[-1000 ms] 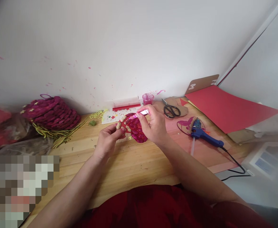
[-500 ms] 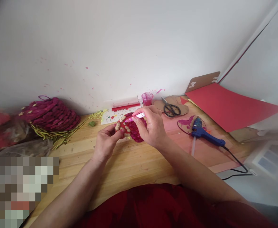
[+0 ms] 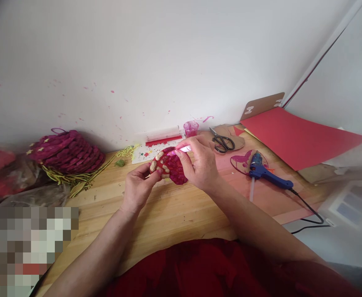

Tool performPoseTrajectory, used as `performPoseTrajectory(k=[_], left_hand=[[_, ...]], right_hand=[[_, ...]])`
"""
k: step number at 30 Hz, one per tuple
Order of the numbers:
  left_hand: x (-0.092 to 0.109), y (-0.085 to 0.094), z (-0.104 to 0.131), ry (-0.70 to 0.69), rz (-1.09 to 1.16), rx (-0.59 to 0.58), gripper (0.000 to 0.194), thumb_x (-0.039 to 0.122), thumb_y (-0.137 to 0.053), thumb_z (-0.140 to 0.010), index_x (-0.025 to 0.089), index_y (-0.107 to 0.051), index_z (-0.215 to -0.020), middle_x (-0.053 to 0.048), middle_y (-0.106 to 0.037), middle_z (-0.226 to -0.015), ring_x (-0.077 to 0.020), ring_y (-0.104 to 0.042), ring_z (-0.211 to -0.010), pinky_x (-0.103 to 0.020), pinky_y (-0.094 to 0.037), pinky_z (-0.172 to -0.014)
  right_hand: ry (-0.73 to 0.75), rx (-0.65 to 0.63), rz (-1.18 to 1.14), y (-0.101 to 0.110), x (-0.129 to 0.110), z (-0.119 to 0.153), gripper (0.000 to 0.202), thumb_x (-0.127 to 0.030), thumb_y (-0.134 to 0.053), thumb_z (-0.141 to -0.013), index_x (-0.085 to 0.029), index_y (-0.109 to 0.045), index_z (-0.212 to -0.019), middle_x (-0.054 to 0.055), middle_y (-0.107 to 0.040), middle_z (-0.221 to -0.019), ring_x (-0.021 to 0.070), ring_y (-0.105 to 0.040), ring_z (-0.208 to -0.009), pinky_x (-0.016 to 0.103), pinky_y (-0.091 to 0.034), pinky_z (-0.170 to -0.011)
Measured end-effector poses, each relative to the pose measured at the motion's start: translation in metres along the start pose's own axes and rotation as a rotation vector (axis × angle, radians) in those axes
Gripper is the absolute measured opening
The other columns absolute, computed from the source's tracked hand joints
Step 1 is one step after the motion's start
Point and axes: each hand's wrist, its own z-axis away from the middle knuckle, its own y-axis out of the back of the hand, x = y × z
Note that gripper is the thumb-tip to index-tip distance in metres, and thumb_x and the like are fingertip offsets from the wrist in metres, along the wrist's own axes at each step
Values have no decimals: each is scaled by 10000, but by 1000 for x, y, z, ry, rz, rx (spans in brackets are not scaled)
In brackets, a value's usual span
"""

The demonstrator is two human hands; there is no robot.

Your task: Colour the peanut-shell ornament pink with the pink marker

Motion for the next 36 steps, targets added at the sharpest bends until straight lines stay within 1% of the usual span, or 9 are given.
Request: performPoseTrajectory(k=[6,9,14,17,20,25,29,32,36], left_hand=[[2,-2,1,-6,-39,23,266,326,-804,-774,169,-848,-984,-32,-785,-848,-159,-644,-700,-276,-550,-708],[3,-2,1,-7,-48,21,276,324,-801,-770,163,-845,-991,-30,-782,-836,-156,-644,-693,-273,-546,-704],[4,-2,1,-36,-81,43,232,316,-800,-749,158,-835,-915,-25,-764,-802,-158,-640,-691,-273,-542,-699],[3,-3,1,-46,-85,50,243,313,-794,-761,166,-841,-949,-22,-764,-818,-161,-643,-708,-274,-544,-707],[2,-3,2,-29,-42,36,256,331,-795,-782,178,-844,-980,-20,-763,-829,-156,-637,-702,-272,-542,-696],[13,-6,4,16,51,60,204,340,-842,-735,176,-829,-855,-15,-732,-751,-137,-601,-643,-261,-524,-653],[20,-8,12,84,93,89,247,358,-886,-674,167,-808,-810,-20,-721,-728,-142,-607,-633,-273,-536,-641],[14,-7,19,98,105,119,271,367,-893,-671,162,-811,-829,-23,-725,-737,-140,-615,-647,-270,-542,-650],[-3,-4,24,104,154,145,294,388,-911,-656,162,-809,-814,-24,-741,-766,-123,-615,-648,-248,-537,-642]], right_hand=[[0,-50,-46,-1,-1,0,67,-196,-670,-965,-254,-650,-991,11,-766,-938,220,-686,-927,407,-460,-854],[13,-15,6,-1,0,0,71,-192,-676,-961,-254,-645,-979,11,-767,-928,222,-686,-918,409,-445,-848],[6,-29,-79,-1,0,2,47,-208,-662,-976,-251,-646,-985,12,-761,-937,209,-675,-921,394,-460,-846],[-7,-24,-92,0,0,3,35,-212,-652,-979,-246,-644,-982,19,-753,-930,211,-673,-912,396,-466,-840],[-7,3,-69,2,5,2,35,-214,-646,-980,-249,-648,-980,22,-758,-926,219,-678,-907,404,-467,-837],[-72,64,-99,9,10,-1,38,-282,-632,-1001,-265,-661,-986,25,-759,-927,229,-686,-897,418,-493,-856],[-122,-3,-229,6,5,2,72,-319,-623,-1012,-260,-657,-989,24,-757,-934,216,-699,-892,395,-527,-849],[-98,-50,-235,1,5,4,66,-296,-625,-1004,-251,-649,-963,14,-756,-888,205,-699,-859,386,-520,-855],[-86,-47,-201,-4,9,6,70,-286,-625,-998,-244,-646,-947,21,-755,-874,207,-691,-851,384,-511,-850]])
